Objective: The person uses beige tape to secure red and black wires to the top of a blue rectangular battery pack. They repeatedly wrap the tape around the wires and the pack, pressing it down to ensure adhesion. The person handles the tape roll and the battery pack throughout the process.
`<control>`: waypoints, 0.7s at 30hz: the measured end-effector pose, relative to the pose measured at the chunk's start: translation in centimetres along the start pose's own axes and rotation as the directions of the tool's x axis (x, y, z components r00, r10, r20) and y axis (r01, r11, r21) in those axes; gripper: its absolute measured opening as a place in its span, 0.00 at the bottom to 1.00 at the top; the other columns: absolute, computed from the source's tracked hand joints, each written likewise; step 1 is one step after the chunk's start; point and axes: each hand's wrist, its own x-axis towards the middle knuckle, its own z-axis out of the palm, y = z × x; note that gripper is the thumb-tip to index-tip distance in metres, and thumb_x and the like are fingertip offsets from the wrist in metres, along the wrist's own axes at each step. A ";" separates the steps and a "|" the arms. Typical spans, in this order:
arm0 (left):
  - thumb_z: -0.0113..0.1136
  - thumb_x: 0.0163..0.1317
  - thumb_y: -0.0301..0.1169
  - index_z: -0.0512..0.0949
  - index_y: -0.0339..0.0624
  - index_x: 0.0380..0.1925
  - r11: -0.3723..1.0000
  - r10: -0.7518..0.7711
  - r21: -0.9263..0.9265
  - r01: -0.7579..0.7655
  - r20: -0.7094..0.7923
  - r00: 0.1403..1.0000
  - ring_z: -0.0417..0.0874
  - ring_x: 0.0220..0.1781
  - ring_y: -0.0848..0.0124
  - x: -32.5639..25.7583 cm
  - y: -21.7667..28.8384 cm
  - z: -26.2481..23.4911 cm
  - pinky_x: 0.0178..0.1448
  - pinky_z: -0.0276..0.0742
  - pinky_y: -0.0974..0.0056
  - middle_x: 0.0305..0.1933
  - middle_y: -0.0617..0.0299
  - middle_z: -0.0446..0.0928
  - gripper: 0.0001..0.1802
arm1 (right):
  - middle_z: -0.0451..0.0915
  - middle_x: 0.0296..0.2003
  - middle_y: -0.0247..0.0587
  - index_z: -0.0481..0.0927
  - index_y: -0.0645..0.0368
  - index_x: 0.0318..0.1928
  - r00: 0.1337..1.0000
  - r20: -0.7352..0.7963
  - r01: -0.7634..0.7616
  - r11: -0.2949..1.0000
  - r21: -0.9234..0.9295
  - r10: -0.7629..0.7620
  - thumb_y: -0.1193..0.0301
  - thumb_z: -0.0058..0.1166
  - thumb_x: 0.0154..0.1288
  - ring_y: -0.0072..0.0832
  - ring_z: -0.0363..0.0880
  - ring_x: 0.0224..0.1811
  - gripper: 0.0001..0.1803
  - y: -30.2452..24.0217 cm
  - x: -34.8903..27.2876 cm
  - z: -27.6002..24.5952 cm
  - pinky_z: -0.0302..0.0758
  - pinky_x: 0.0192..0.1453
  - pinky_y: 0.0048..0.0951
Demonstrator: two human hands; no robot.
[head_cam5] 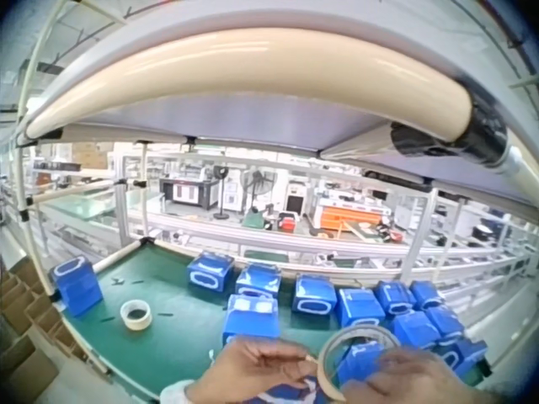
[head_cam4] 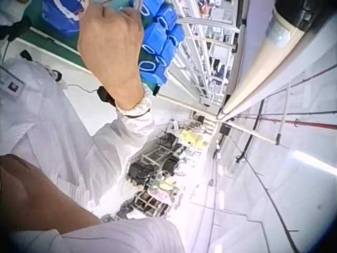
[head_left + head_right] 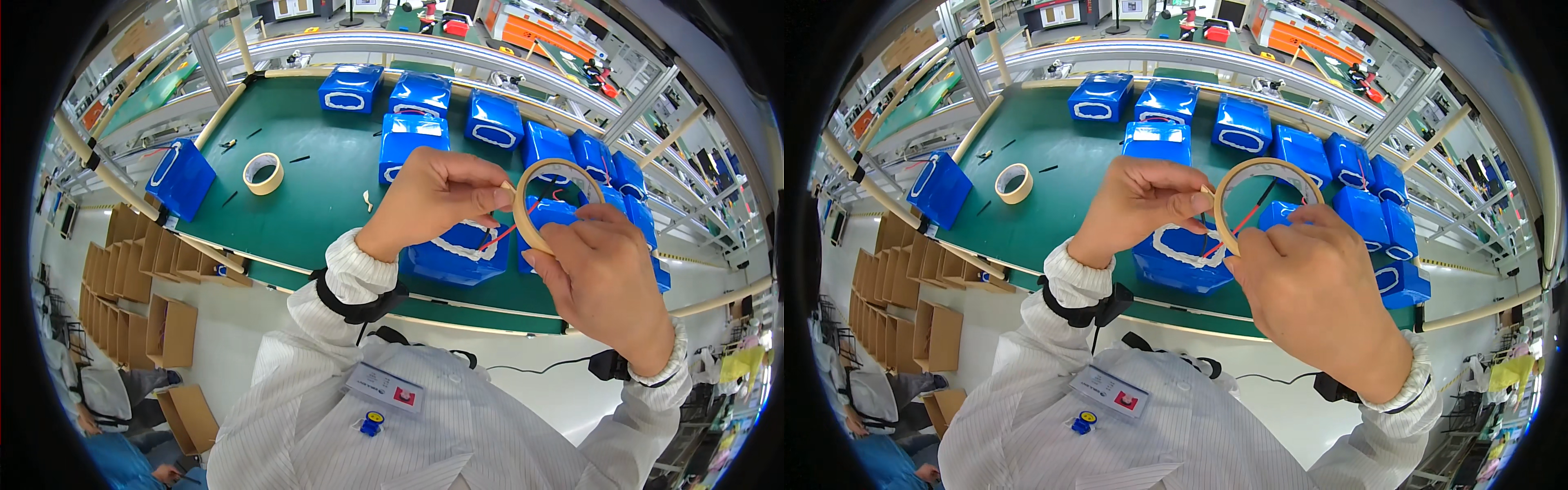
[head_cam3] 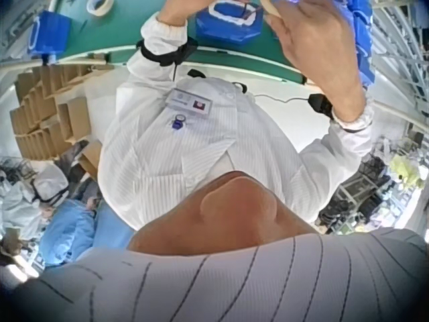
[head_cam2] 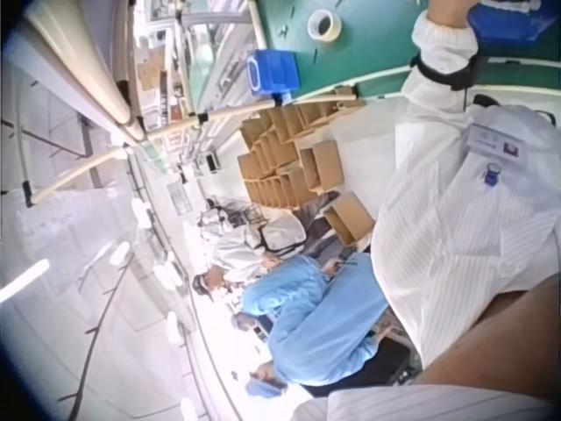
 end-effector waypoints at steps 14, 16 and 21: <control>0.63 0.67 0.27 0.79 0.32 0.40 0.993 0.066 -0.087 -0.075 -0.101 0.993 0.87 0.39 0.71 -0.4 -1.1 1.4 0.40 0.89 0.65 0.37 0.58 0.84 0.08 | 0.74 0.17 0.40 0.76 0.61 0.32 0.996 -0.005 -0.082 0.976 0.201 0.085 0.70 0.66 0.59 0.39 0.74 0.16 0.11 -0.4 -0.7 1.2 0.68 0.20 0.38; 0.61 0.68 0.27 0.77 0.33 0.39 0.994 0.105 -0.015 -0.106 -0.058 0.993 0.86 0.38 0.73 -0.6 -1.3 1.5 0.40 0.87 0.67 0.36 0.58 0.83 0.07 | 0.74 0.17 0.40 0.77 0.61 0.34 0.996 0.035 -0.088 0.948 0.305 0.081 0.71 0.65 0.59 0.39 0.73 0.15 0.09 -0.2 -0.9 1.2 0.69 0.20 0.37; 0.59 0.70 0.27 0.76 0.32 0.43 0.947 0.243 0.195 -0.254 0.079 0.967 0.84 0.38 0.75 -1.0 -1.5 0.9 0.41 0.82 0.69 0.38 0.57 0.82 0.08 | 0.81 0.35 0.48 0.79 0.63 0.44 0.980 -0.181 -0.038 0.970 0.240 0.084 0.78 0.59 0.56 0.45 0.80 0.37 0.13 1.0 0.0 0.9 0.77 0.41 0.38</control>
